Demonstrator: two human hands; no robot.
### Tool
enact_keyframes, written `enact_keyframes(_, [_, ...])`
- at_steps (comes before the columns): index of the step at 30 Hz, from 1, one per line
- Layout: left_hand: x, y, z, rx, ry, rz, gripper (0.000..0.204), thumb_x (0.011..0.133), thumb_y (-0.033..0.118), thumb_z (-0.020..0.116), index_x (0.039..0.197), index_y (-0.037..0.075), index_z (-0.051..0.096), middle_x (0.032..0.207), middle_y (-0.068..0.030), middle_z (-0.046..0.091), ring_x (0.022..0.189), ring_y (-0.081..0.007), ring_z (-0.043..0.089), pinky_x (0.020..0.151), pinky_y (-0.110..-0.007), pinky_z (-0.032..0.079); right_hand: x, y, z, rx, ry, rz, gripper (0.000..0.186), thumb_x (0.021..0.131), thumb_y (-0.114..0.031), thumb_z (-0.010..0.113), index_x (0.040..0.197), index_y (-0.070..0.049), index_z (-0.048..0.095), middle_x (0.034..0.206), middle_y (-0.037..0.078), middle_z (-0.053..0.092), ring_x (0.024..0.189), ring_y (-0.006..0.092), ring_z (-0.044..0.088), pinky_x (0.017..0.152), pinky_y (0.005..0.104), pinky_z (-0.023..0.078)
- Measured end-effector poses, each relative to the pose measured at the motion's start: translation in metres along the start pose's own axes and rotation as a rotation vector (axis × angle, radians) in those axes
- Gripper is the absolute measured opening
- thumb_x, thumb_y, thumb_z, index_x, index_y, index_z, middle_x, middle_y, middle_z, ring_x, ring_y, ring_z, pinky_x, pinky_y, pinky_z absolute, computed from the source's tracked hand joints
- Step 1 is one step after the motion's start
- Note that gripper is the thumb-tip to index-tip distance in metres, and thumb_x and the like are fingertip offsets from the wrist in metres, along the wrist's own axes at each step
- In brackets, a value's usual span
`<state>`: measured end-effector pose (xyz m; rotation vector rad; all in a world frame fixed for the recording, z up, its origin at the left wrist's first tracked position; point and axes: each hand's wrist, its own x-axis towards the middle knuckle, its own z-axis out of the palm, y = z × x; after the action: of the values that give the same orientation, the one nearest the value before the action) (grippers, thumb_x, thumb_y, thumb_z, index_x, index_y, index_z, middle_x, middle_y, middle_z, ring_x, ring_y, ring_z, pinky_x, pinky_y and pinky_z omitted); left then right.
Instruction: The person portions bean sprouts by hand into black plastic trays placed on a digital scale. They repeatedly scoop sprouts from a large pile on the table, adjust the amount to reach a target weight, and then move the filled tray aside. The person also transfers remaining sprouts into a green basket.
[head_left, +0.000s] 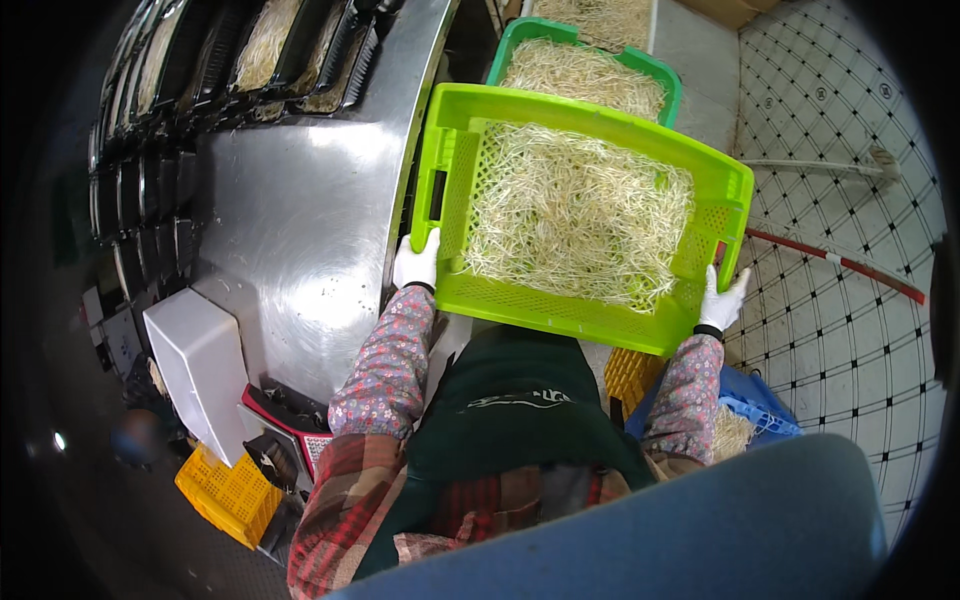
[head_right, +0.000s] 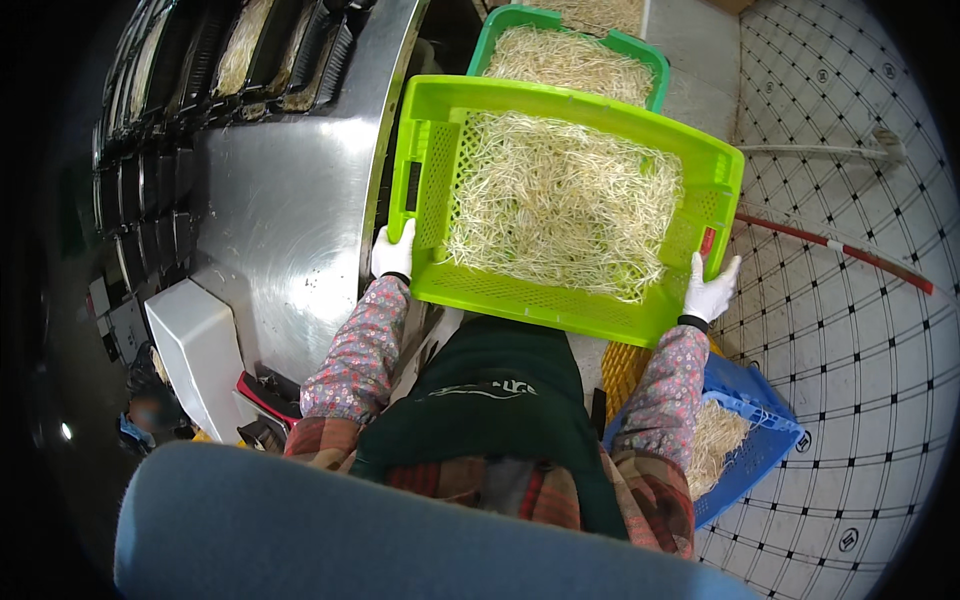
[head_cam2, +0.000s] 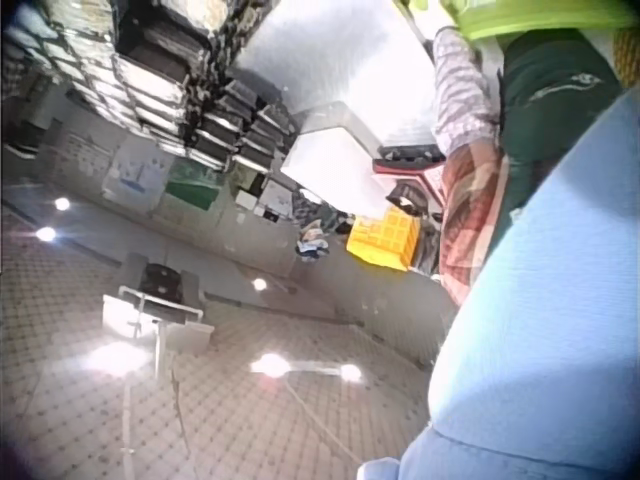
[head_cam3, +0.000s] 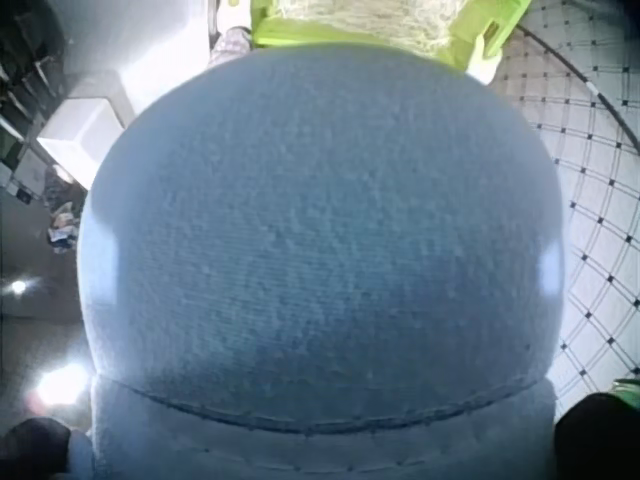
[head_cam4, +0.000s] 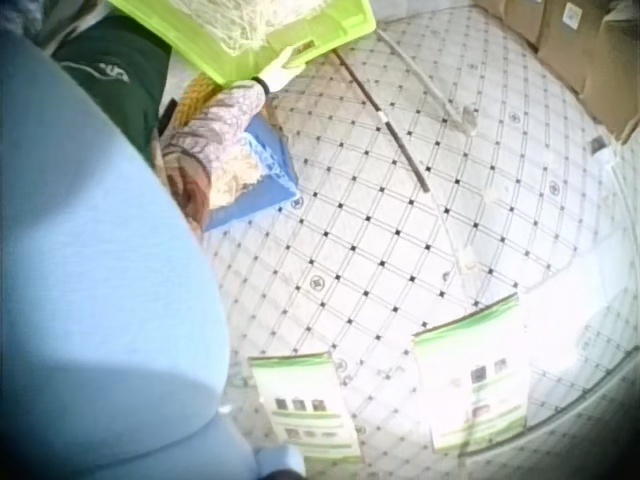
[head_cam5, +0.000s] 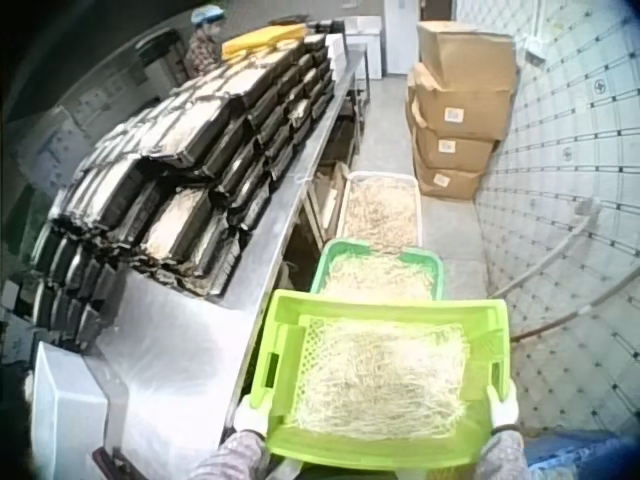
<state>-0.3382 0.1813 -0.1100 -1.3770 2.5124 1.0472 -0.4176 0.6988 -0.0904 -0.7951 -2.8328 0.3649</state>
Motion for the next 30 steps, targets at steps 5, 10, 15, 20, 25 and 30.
enact_keyframes(5, [0.007, 0.004, 0.005, -0.155, -0.057, 0.012, 0.045, 0.086, 0.038, 0.075, 0.104, -0.002, 0.067, 0.095, -0.0114, 0.072, 0.084, -0.0179, 0.067, 0.079, -0.032, 0.051, 0.019, 0.085, 0.051, 0.599, -0.424, 0.280, 0.046, 0.090, -0.035, 0.073, 0.116, 0.003, 0.065, 0.105, 0.010, 0.071, 0.092, 0.0173, 0.064, 0.087, 0.0301, 0.048])
enact_keyframes(10, [0.023, -0.019, 0.012, -0.404, -0.123, 0.018, 0.036, 0.086, 0.029, 0.077, 0.101, -0.002, 0.068, 0.093, -0.0071, 0.071, 0.081, -0.0133, 0.064, 0.075, -0.029, 0.051, 0.015, 0.094, 0.060, 0.538, -0.361, 0.176, 0.041, 0.094, -0.036, 0.066, 0.111, 0.001, 0.067, 0.096, 0.014, 0.071, 0.086, 0.0199, 0.065, 0.082, 0.0320, 0.049])
enact_keyframes(15, [0.009, -0.002, 0.008, -0.600, -0.186, -0.104, 0.030, 0.084, 0.024, 0.080, 0.097, 0.000, 0.069, 0.090, -0.0063, 0.072, 0.080, -0.0116, 0.064, 0.074, -0.027, 0.051, 0.033, 0.093, 0.024, 0.329, -0.267, 0.091, 0.045, 0.094, -0.041, 0.064, 0.105, 0.002, 0.068, 0.095, 0.016, 0.072, 0.086, 0.0216, 0.066, 0.081, 0.0340, 0.050])
enact_keyframes(20, [-0.096, 0.041, 0.077, -0.674, -0.337, 0.070, 0.028, 0.083, 0.020, 0.081, 0.100, 0.000, 0.072, 0.091, -0.0041, 0.071, 0.078, -0.0090, 0.061, 0.075, -0.024, 0.048, 0.124, 0.172, -0.079, 0.299, -0.129, 0.253, 0.048, 0.093, -0.045, 0.064, 0.102, 0.002, 0.068, 0.086, 0.015, 0.073, 0.074, 0.0232, 0.067, 0.071, 0.0384, 0.052])
enact_keyframes(25, [-0.032, 0.048, 0.003, -0.808, -0.312, -0.079, 0.028, 0.090, 0.021, 0.072, 0.104, -0.003, 0.068, 0.094, -0.0121, 0.073, 0.075, -0.0199, 0.070, 0.067, -0.031, 0.056, 0.072, 0.065, -0.072, 0.217, -0.220, 0.054, 0.053, 0.091, -0.055, 0.058, 0.105, -0.005, 0.068, 0.100, 0.024, 0.068, 0.097, 0.0423, 0.064, 0.085, 0.0451, 0.049])
enact_keyframes(30, [-0.078, 0.083, 0.048, -0.637, -0.334, 0.059, 0.035, 0.088, 0.025, 0.075, 0.107, -0.004, 0.069, 0.093, -0.0105, 0.072, 0.080, -0.0150, 0.066, 0.074, -0.028, 0.052, 0.154, 0.147, -0.092, 0.264, -0.171, 0.154, 0.049, 0.093, -0.048, 0.061, 0.104, -0.001, 0.068, 0.091, 0.018, 0.071, 0.083, 0.0325, 0.068, 0.077, 0.0413, 0.051])
